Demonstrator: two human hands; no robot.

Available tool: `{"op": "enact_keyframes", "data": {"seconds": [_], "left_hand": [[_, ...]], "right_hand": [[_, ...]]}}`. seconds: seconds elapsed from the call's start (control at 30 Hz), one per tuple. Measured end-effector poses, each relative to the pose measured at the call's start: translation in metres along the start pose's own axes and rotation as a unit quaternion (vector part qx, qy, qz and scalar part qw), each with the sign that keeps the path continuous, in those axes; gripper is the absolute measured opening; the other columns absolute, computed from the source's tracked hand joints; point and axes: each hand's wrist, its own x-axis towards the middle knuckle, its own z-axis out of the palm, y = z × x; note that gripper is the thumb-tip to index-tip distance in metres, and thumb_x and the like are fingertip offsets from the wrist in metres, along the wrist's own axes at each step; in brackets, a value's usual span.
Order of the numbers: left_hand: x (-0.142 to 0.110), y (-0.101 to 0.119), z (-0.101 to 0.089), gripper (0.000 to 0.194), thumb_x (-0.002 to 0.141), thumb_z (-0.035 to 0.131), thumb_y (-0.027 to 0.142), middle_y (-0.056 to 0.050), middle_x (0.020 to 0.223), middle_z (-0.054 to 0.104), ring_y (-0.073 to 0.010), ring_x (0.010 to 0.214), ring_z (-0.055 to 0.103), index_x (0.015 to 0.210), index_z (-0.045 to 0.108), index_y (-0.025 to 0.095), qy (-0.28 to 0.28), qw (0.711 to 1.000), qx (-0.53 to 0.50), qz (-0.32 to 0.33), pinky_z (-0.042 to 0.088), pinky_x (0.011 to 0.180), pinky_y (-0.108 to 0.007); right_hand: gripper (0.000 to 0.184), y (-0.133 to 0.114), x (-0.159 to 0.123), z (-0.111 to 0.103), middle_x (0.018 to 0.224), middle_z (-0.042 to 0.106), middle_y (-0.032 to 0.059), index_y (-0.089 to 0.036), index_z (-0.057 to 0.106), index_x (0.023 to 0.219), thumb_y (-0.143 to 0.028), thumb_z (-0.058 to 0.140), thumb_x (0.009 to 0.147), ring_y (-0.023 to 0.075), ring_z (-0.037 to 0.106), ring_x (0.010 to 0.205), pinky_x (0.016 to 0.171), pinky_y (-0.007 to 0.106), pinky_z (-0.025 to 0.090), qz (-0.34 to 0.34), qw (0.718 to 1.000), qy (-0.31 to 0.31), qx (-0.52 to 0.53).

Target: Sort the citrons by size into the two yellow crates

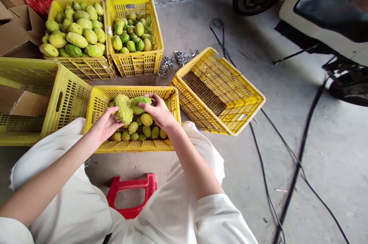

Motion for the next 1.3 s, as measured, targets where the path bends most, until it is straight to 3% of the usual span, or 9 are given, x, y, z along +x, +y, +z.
{"op": "enact_keyframes", "data": {"seconds": [0.2, 0.3, 0.4, 0.57, 0.73, 0.87, 1.1, 1.3], "left_hand": [[-0.003, 0.002, 0.002, 0.008, 0.087, 0.073, 0.013, -0.007, 0.087, 0.078, -0.0187, 0.078, 0.074, 0.096, 0.073, 0.015, -0.006, 1.000, 0.005, 0.000, 0.067, 0.074, -0.029], [-0.001, 0.002, 0.000, 0.016, 0.088, 0.072, 0.013, -0.007, 0.095, 0.080, -0.0197, 0.090, 0.078, 0.103, 0.074, 0.016, -0.026, 1.000, -0.008, 0.015, 0.067, 0.078, -0.027], [0.002, 0.001, -0.004, 0.031, 0.087, 0.073, 0.012, -0.005, 0.105, 0.082, -0.0209, 0.104, 0.079, 0.117, 0.074, 0.020, -0.041, 0.999, -0.017, 0.018, 0.067, 0.087, -0.026], [0.000, 0.001, -0.006, 0.040, 0.087, 0.077, 0.018, -0.007, 0.112, 0.082, -0.0241, 0.110, 0.079, 0.127, 0.073, 0.021, -0.052, 0.999, -0.008, 0.003, 0.068, 0.092, -0.030], [-0.003, 0.005, -0.001, 0.024, 0.089, 0.071, 0.019, -0.007, 0.104, 0.081, -0.0205, 0.093, 0.078, 0.113, 0.073, 0.019, -0.028, 0.999, -0.014, -0.014, 0.067, 0.078, -0.029], [-0.001, 0.007, 0.001, 0.018, 0.086, 0.070, 0.022, -0.007, 0.097, 0.079, -0.0201, 0.085, 0.075, 0.103, 0.072, 0.019, -0.003, 1.000, -0.005, -0.017, 0.064, 0.070, -0.028], [0.004, 0.005, -0.003, 0.027, 0.080, 0.077, 0.021, -0.005, 0.099, 0.080, -0.0199, 0.094, 0.076, 0.106, 0.071, 0.021, 0.000, 0.999, -0.027, 0.022, 0.062, 0.075, -0.026], [-0.001, 0.008, 0.000, 0.032, 0.080, 0.076, 0.022, -0.011, 0.106, 0.081, -0.0252, 0.102, 0.077, 0.111, 0.072, 0.017, -0.024, 1.000, -0.005, 0.004, 0.066, 0.087, -0.036]], "right_hand": [[0.060, 0.001, 0.002, -0.002, 0.096, 0.077, -0.0018, -0.027, 0.074, 0.101, -0.045, 0.106, 0.053, 0.0201, 0.074, 0.100, 0.098, 0.035, 0.061, -0.024, 1.000, -0.008, 0.004], [0.067, 0.004, 0.004, 0.000, 0.097, 0.078, -0.0035, -0.029, 0.072, 0.104, -0.044, 0.107, 0.049, 0.0171, 0.073, 0.093, 0.092, 0.032, 0.062, -0.031, 0.998, 0.026, 0.039], [0.063, 0.009, 0.007, 0.002, 0.095, 0.077, -0.0035, -0.027, 0.069, 0.094, -0.046, 0.108, 0.047, 0.0156, 0.072, 0.091, 0.089, 0.029, 0.061, -0.043, 0.996, 0.053, 0.056], [0.058, 0.008, 0.006, 0.005, 0.093, 0.078, -0.0040, -0.028, 0.072, 0.092, -0.047, 0.107, 0.050, 0.0167, 0.074, 0.096, 0.094, 0.028, 0.062, -0.040, 0.998, 0.040, 0.042], [0.063, 0.006, 0.005, 0.005, 0.089, 0.078, -0.0042, -0.029, 0.074, 0.102, -0.045, 0.106, 0.051, 0.0196, 0.076, 0.102, 0.098, 0.030, 0.061, -0.020, 0.999, 0.024, 0.025], [0.063, 0.009, 0.006, 0.004, 0.098, 0.080, -0.0026, -0.029, 0.072, 0.102, -0.044, 0.106, 0.051, 0.0198, 0.076, 0.105, 0.100, 0.032, 0.061, -0.024, 0.999, 0.036, 0.032], [0.056, 0.011, 0.004, 0.007, 0.101, 0.080, 0.0013, -0.026, 0.076, 0.097, -0.044, 0.105, 0.052, 0.0234, 0.073, 0.115, 0.106, 0.034, 0.059, -0.009, 1.000, 0.017, 0.023], [0.054, 0.019, 0.006, 0.010, 0.102, 0.080, 0.0025, -0.025, 0.076, 0.095, -0.042, 0.103, 0.052, 0.0249, 0.071, 0.113, 0.106, 0.039, 0.058, -0.011, 1.000, 0.025, 0.000]]}}
